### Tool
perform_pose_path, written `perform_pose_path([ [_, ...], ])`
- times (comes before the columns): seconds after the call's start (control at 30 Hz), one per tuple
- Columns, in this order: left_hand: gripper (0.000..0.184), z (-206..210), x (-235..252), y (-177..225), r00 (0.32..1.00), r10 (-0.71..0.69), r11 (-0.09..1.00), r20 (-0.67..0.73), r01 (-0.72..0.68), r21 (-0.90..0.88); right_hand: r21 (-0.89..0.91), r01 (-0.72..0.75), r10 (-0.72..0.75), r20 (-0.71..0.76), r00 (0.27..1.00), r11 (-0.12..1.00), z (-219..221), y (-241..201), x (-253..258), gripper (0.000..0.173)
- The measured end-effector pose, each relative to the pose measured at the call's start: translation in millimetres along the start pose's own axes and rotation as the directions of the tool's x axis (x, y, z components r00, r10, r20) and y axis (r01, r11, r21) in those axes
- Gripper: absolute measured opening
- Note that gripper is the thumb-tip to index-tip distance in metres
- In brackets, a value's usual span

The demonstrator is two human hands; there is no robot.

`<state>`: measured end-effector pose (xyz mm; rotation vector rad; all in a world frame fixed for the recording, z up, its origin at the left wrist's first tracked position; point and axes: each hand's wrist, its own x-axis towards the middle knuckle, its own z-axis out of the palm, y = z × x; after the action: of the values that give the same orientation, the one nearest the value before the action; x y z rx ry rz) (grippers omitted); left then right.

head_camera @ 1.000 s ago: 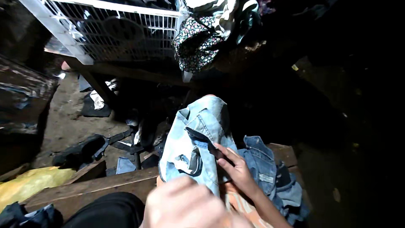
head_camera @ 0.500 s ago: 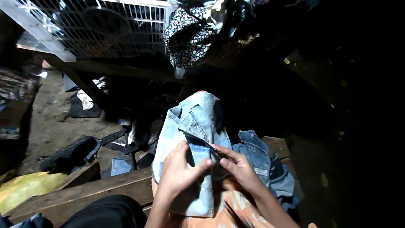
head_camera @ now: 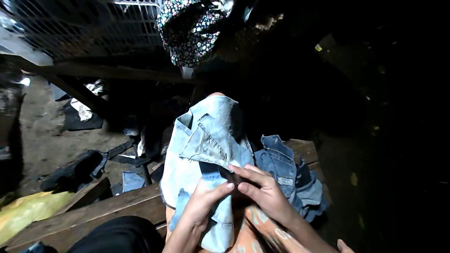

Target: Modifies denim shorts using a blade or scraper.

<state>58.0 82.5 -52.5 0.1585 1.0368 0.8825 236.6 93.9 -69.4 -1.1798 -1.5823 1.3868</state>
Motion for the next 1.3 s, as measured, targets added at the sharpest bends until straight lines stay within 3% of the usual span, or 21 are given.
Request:
perform_pose_path([
  [0.1,0.024,-6.5,0.3,3.1,0.998,0.056,0.998,0.035,-0.057,0.033,-0.035,0.061,-0.058,0.071,0.996,0.998,-6.9,2.6,1.0,0.044],
  [0.17,0.023,-9.7,1.0,8.9,0.994,0.109,0.988,0.019,-0.111,0.105,-0.011,0.026,-0.025,0.097,0.995,1.000,-17.1,4.1,3.8,0.065],
  [0.23,0.026,-10.3,2.4,12.1,0.987,0.158,0.973,-0.036,-0.149,0.174,0.028,-0.010,0.009,0.036,0.999,1.000,-24.3,11.7,11.5,0.085],
  [0.3,0.029,-10.5,3.9,10.7,0.977,0.202,0.962,-0.062,-0.186,0.201,0.039,-0.108,0.111,-0.099,0.989,0.993,-26.9,23.0,23.3,0.090],
  [0.37,0.030,-12.6,5.5,6.6,0.971,0.235,0.955,-0.036,-0.224,0.197,-0.032,-0.203,0.194,-0.176,0.965,0.979,-26.5,38.5,35.6,0.075],
  [0.47,0.030,-15.8,4.2,4.7,0.967,0.256,0.947,-0.007,-0.250,0.204,-0.181,-0.269,0.257,-0.086,0.962,0.946,-19.8,49.6,45.4,0.052],
  [0.57,0.028,-26.7,-6.9,9.6,0.955,0.292,0.917,0.057,-0.296,0.268,-0.212,-0.250,0.258,0.010,0.966,0.945,-10.8,48.4,49.2,0.025],
  [0.63,0.026,-37.1,-22.8,21.7,0.928,0.343,0.827,0.143,-0.371,0.424,-0.235,-0.217,0.234,0.043,0.971,0.947,-9.4,41.4,55.1,0.026],
  [0.77,0.017,-37.7,-59.1,58.5,0.824,0.472,0.536,0.315,-0.551,0.640,-0.277,-0.288,0.310,0.040,0.950,0.917,-1.9,18.4,72.4,0.061],
  [0.83,0.009,-27.7,-73.0,62.4,0.767,0.561,0.263,0.312,-0.523,0.811,-0.135,-0.288,0.301,0.088,0.949,0.948,4.2,10.8,78.6,0.057],
  [0.9,0.017,-35.0,-77.5,53.2,0.692,0.577,-0.037,0.434,-0.509,0.860,0.146,-0.321,0.286,0.217,0.933,0.936,5.4,-3.3,83.5,0.036],
  [0.97,0.021,-30.7,-79.6,57.3,0.676,0.539,-0.054,0.502,-0.567,0.822,0.361,-0.386,0.271,0.331,0.904,0.849,0.8,-18.9,89.1,0.018],
  [1.0,0.021,-22.5,-83.7,64.2,0.700,0.546,-0.034,0.461,-0.531,0.847,0.423,-0.374,0.240,0.337,0.910,0.826,-2.6,-25.2,94.3,0.018],
  [1.03,0.021,-17.1,-88.2,71.5,0.723,0.571,-0.027,0.389,-0.457,0.889,0.457,-0.303,0.164,0.319,0.933,0.836,-6.4,-30.3,102.3,0.018],
  [1.07,0.021,-17.8,-89.9,78.2,0.705,0.627,-0.053,0.332,-0.386,0.921,0.479,-0.212,0.082,0.278,0.957,0.852,-9.6,-38.5,112.0,0.016],
  [1.17,0.023,-35.1,-78.3,94.1,0.408,0.840,-0.248,0.358,-0.299,0.922,0.460,0.080,-0.135,0.089,0.987,0.884,-15.2,-86.3,131.4,0.013],
  [1.23,0.026,-13.4,-80.8,90.3,0.223,0.925,-0.245,0.307,-0.267,0.932,0.421,0.327,-0.329,-0.070,0.942,0.846,-13.5,-105.7,131.3,0.016],
  [1.3,0.029,-3.6,-72.9,74.0,0.132,0.942,-0.238,0.308,-0.382,0.893,0.397,0.452,-0.420,-0.169,0.891,0.799,-17.9,-105.3,123.0,0.013],
])
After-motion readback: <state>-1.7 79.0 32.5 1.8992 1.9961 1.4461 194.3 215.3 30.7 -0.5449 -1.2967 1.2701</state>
